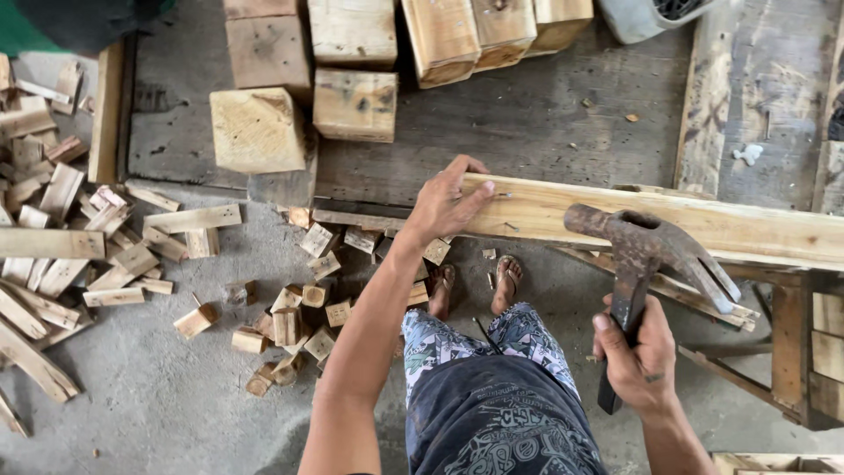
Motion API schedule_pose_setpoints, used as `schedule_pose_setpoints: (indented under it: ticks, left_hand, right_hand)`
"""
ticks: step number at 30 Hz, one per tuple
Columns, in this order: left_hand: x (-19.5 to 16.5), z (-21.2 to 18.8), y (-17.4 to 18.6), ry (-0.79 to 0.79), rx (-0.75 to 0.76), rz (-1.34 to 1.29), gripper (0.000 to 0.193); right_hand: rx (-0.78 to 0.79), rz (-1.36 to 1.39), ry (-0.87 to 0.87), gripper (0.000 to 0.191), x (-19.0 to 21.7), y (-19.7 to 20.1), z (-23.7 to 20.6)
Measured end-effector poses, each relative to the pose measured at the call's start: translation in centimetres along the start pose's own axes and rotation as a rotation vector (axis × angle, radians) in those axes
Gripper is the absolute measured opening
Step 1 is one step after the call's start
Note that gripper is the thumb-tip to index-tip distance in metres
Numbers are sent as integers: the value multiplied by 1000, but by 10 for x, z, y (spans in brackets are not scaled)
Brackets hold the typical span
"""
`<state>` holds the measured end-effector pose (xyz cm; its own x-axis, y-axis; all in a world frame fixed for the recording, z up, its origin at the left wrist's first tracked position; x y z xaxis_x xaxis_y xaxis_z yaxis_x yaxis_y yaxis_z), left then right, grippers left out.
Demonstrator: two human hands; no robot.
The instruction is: The person repeatedly hammers nails into wooden planks and blocks using a hammer. They pick up nails from a nearby container, position them on the wood, and drive them in. The person also flips and repositions the wood pieces during the process.
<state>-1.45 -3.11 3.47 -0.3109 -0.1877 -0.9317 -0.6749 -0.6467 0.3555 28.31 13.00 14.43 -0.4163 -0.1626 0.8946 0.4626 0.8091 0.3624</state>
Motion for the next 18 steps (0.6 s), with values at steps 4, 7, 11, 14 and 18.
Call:
schedule_pose_setpoints:
  ticks: [4,7,11,14,18]
  left_hand:
    - [-9,-2,-3,-1,-49,9,46]
    - [-12,2,-8,92,-27,0,45]
    - [-14,7,-12,112,-36,-22,43]
    - [-14,6,-13,178,-9,14,44]
    - [-14,5,-11,222,12,27,45]
  right_hand:
    - [2,-41,-29,24,10,7,-1]
    - [6,-40,-58,25,11,10,4]
    - [0,-126,-39,24,14,13,6]
    - [-12,-121,101,27,26,16,-2]
    - [19,42,370,29,37,17,-14]
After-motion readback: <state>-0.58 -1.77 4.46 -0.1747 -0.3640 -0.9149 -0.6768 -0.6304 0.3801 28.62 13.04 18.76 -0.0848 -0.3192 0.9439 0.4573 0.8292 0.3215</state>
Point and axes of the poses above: each hand's wrist, its own z-axis towards the middle knuckle, its own y-axis out of the back of the hand, x = y × z, the point moved 1 cm from there along z, towards the middle knuckle, and after that the axes turned 9 degrees about -y, right-handed, at the moved point
